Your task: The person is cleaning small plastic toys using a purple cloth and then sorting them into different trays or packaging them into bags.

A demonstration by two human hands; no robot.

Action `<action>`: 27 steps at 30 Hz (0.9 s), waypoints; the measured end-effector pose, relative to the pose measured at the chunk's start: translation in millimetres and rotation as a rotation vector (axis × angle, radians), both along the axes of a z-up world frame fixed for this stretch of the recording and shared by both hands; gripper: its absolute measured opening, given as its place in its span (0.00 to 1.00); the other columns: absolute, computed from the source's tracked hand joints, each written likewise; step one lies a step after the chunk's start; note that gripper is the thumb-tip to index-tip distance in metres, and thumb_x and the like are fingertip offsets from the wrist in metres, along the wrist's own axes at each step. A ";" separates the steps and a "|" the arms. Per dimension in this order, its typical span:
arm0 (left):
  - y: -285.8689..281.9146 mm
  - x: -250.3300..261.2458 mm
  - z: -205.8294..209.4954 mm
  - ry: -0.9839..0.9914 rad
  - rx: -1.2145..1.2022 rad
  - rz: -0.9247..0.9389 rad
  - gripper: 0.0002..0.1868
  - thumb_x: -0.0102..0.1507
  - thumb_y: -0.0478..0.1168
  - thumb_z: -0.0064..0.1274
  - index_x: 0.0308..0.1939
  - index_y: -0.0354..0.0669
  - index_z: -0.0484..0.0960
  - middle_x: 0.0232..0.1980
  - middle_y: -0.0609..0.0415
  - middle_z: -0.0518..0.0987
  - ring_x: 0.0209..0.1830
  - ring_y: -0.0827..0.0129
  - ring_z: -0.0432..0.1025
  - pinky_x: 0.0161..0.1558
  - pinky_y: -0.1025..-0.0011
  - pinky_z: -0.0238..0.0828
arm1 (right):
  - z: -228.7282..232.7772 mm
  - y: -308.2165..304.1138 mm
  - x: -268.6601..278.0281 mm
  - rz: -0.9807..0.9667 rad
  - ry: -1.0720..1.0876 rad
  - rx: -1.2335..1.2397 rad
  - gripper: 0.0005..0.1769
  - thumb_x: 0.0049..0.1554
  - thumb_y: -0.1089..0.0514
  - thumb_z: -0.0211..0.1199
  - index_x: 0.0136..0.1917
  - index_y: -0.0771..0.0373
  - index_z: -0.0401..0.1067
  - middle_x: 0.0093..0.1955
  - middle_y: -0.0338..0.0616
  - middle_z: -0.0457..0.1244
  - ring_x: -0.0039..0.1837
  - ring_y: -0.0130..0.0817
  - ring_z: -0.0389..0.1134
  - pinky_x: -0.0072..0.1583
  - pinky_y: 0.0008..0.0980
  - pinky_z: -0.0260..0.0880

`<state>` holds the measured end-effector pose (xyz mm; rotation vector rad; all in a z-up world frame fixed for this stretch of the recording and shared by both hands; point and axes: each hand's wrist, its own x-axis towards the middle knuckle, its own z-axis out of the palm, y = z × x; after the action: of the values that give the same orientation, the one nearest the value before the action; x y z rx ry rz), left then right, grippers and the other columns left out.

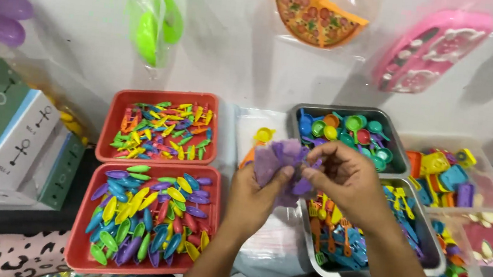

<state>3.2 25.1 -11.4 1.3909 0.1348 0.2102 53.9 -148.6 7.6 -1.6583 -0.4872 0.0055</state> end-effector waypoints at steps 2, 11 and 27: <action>7.1 4.1 -9.6 0.057 0.075 -0.016 0.08 0.56 0.43 0.70 0.34 0.45 0.90 0.26 0.55 0.83 0.27 0.74 0.72 0.32 0.72 0.69 | -12.1 -0.9 3.9 -0.001 0.014 -0.041 0.19 0.50 0.67 0.72 0.56 0.68 0.75 0.39 0.45 0.67 0.39 0.27 0.67 0.41 0.27 0.73; 9.2 -2.7 12.3 0.131 0.369 -0.227 0.07 0.54 0.36 0.69 0.33 0.37 0.89 0.26 0.57 0.86 0.20 0.78 0.74 0.24 0.78 0.73 | -12.5 -3.5 -4.7 -0.041 -0.166 -0.164 0.10 0.48 0.68 0.71 0.46 0.67 0.79 0.43 0.41 0.69 0.42 0.27 0.66 0.46 0.24 0.67; 5.9 1.7 -7.1 0.089 0.135 -0.261 0.09 0.58 0.30 0.65 0.41 0.28 0.88 0.31 0.51 0.86 0.26 0.75 0.75 0.28 0.78 0.74 | -12.0 -27.6 1.9 -0.014 -0.091 -0.008 0.07 0.50 0.69 0.70 0.45 0.68 0.79 0.48 0.42 0.66 0.43 0.25 0.63 0.46 0.22 0.65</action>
<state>4.9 31.0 -18.5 1.5368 0.0116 -0.0611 55.8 -176.1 -4.4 -1.6748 -0.5451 -0.0780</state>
